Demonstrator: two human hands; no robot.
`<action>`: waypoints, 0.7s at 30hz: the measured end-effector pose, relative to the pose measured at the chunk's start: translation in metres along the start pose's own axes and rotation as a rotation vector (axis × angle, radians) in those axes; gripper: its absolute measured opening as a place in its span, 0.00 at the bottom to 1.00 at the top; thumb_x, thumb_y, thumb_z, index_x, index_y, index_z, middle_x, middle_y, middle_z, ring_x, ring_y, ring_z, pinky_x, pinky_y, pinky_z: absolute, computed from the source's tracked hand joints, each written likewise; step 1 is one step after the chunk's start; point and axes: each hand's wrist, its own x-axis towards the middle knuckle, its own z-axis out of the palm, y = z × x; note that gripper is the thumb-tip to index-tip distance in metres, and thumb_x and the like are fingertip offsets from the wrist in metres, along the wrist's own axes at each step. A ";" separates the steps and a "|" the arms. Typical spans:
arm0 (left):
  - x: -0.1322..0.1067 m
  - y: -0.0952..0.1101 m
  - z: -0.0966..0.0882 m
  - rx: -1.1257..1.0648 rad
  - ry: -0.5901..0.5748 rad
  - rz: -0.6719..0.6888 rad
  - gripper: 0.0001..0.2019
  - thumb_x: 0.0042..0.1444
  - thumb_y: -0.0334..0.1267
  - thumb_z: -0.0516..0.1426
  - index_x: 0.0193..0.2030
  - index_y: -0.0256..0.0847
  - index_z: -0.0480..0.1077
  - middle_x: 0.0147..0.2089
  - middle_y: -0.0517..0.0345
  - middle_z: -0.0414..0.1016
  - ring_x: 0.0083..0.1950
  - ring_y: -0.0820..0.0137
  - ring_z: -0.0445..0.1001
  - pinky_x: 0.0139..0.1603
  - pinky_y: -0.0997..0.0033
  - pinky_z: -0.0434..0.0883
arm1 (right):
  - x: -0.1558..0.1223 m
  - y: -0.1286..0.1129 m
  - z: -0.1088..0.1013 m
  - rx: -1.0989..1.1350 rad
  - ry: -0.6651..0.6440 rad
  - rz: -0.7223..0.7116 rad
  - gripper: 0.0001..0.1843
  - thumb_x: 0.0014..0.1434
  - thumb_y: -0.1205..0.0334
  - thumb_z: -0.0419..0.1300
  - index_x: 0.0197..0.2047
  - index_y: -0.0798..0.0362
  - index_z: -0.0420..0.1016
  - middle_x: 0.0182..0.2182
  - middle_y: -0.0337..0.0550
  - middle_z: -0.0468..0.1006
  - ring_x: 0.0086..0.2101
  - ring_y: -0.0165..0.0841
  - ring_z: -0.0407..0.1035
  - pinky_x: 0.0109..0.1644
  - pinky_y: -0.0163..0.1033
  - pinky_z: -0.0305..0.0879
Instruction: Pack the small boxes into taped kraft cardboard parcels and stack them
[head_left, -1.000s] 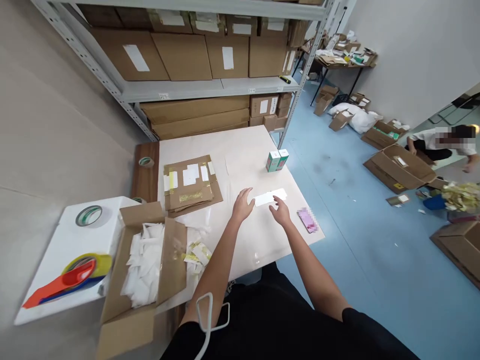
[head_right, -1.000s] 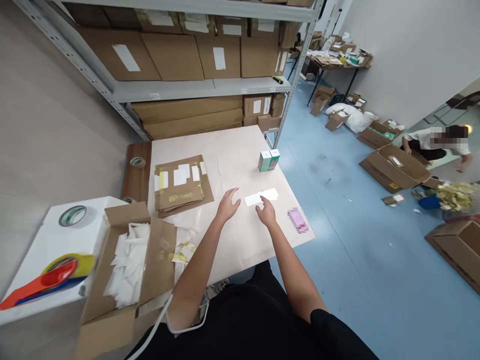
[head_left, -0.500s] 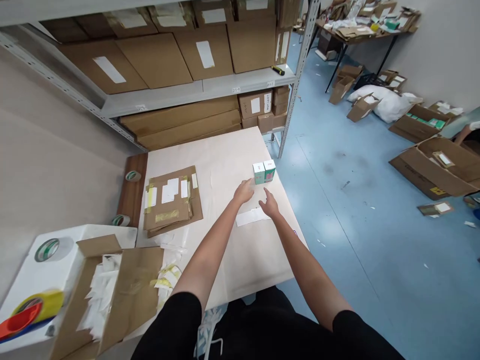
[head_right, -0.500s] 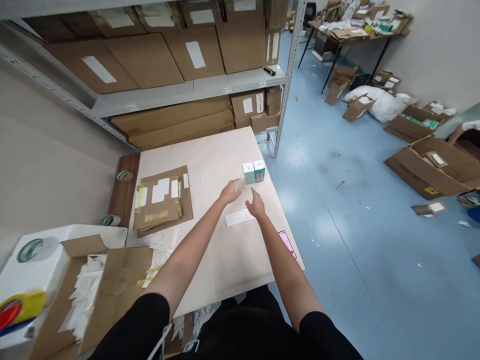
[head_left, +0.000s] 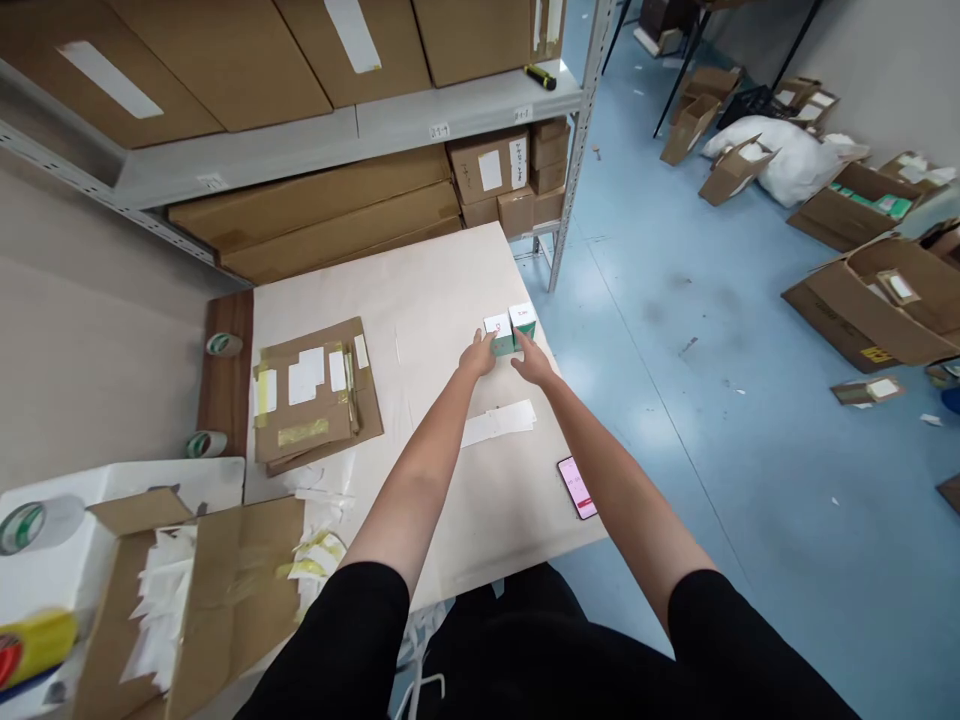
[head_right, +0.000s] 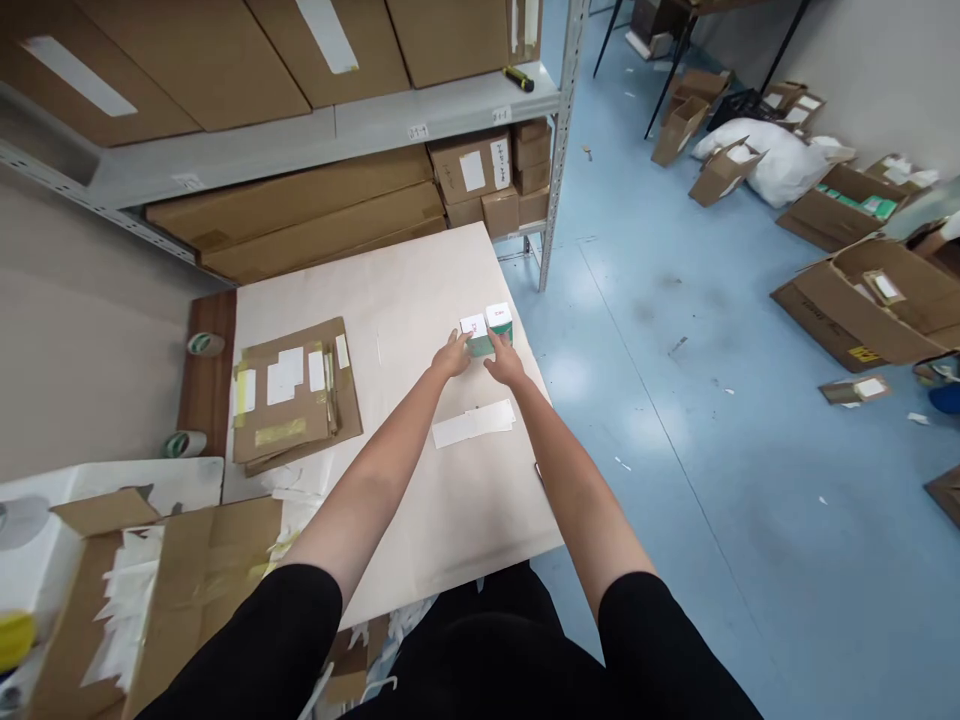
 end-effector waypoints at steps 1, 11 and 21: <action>-0.003 -0.004 0.005 -0.024 0.028 0.032 0.39 0.62 0.34 0.59 0.78 0.56 0.53 0.84 0.54 0.39 0.72 0.49 0.67 0.69 0.50 0.67 | 0.007 0.005 0.002 0.011 -0.018 -0.010 0.48 0.58 0.65 0.58 0.79 0.57 0.47 0.73 0.57 0.59 0.67 0.53 0.61 0.69 0.61 0.64; -0.017 -0.015 0.041 -0.352 0.106 0.237 0.39 0.59 0.22 0.53 0.77 0.43 0.56 0.78 0.52 0.58 0.71 0.57 0.69 0.72 0.56 0.65 | 0.032 0.034 0.015 0.082 -0.176 0.079 0.48 0.55 0.71 0.53 0.78 0.63 0.49 0.72 0.55 0.64 0.67 0.50 0.63 0.70 0.63 0.61; -0.095 -0.045 0.022 -0.429 0.267 0.262 0.34 0.64 0.25 0.51 0.77 0.45 0.59 0.80 0.56 0.54 0.70 0.59 0.71 0.69 0.61 0.69 | -0.016 -0.039 0.018 -0.156 -0.115 -0.057 0.41 0.58 0.70 0.53 0.75 0.59 0.62 0.66 0.51 0.74 0.64 0.50 0.68 0.72 0.58 0.60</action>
